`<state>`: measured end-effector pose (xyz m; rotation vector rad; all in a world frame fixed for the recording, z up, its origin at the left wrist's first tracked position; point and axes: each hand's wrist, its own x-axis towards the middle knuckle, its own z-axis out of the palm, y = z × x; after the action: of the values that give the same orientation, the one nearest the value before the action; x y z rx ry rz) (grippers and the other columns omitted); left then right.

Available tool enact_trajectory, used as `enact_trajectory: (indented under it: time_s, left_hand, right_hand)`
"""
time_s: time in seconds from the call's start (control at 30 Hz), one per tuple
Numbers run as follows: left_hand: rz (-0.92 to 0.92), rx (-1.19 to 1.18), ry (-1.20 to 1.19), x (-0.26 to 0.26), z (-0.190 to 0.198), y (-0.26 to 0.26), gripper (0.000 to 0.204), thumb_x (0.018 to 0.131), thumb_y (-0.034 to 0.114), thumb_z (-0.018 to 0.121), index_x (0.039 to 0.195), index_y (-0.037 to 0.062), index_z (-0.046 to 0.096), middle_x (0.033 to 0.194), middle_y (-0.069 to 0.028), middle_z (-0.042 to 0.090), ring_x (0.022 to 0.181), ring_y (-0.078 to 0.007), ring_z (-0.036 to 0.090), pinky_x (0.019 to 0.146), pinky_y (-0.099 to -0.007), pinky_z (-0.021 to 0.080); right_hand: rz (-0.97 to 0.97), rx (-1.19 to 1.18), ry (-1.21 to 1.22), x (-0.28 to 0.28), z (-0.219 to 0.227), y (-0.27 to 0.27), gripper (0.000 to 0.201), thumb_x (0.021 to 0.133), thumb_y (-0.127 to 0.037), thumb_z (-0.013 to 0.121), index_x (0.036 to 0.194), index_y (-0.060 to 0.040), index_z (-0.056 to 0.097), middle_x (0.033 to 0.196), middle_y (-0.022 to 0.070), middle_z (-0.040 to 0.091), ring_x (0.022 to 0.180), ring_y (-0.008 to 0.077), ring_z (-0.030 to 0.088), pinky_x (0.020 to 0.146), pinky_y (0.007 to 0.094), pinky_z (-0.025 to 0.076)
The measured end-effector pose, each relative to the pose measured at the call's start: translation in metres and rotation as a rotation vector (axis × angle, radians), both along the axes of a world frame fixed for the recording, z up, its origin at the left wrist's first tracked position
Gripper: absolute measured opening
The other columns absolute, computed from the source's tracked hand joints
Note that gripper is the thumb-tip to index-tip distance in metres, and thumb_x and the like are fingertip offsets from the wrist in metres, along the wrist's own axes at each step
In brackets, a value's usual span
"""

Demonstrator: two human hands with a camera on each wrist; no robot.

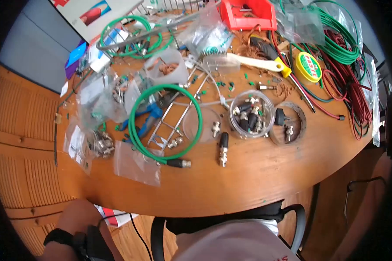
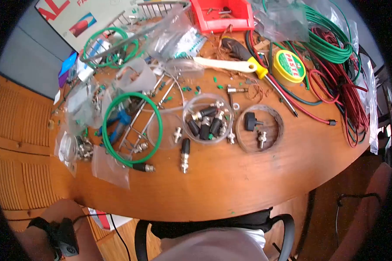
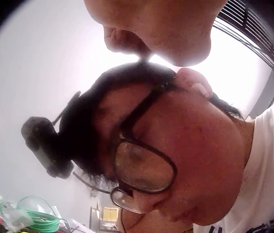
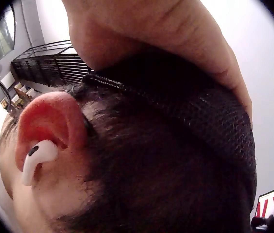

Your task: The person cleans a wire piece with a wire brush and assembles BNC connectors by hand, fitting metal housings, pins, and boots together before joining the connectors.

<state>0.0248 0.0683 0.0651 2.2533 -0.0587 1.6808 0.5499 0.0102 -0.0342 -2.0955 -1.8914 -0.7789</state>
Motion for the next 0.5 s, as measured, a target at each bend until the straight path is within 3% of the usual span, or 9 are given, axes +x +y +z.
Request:
enact_trajectory:
  time_s: [0.17, 0.5]
  left_hand:
    - [-0.021, 0.122, -0.052, 0.010, 0.004, -0.007, 0.016, 0.112, 0.019, 0.041, 0.104, 0.0076, 0.049, 0.072, 0.0032, 0.040, 0.057, -0.0077, 0.035, 0.049, -0.0256, 0.027]
    - [0.006, 0.022, -0.131, 0.018, 0.024, -0.037, 0.016, 0.113, 0.019, 0.041, 0.105, 0.0074, 0.049, 0.072, 0.0033, 0.039, 0.057, -0.0076, 0.034, 0.049, -0.0257, 0.027]
  right_hand:
    - [0.083, 0.184, 0.177, -0.004, 0.012, 0.023, 0.050, 0.104, -0.029, 0.050, 0.144, 0.0019, 0.055, 0.143, 0.0182, 0.061, 0.134, 0.0284, 0.058, 0.115, 0.0373, 0.042]
    - [0.294, 0.195, 0.569, -0.037, 0.045, 0.035, 0.050, 0.103, -0.027, 0.053, 0.143, 0.0013, 0.056, 0.141, 0.0164, 0.062, 0.133, 0.0265, 0.058, 0.114, 0.0364, 0.042]
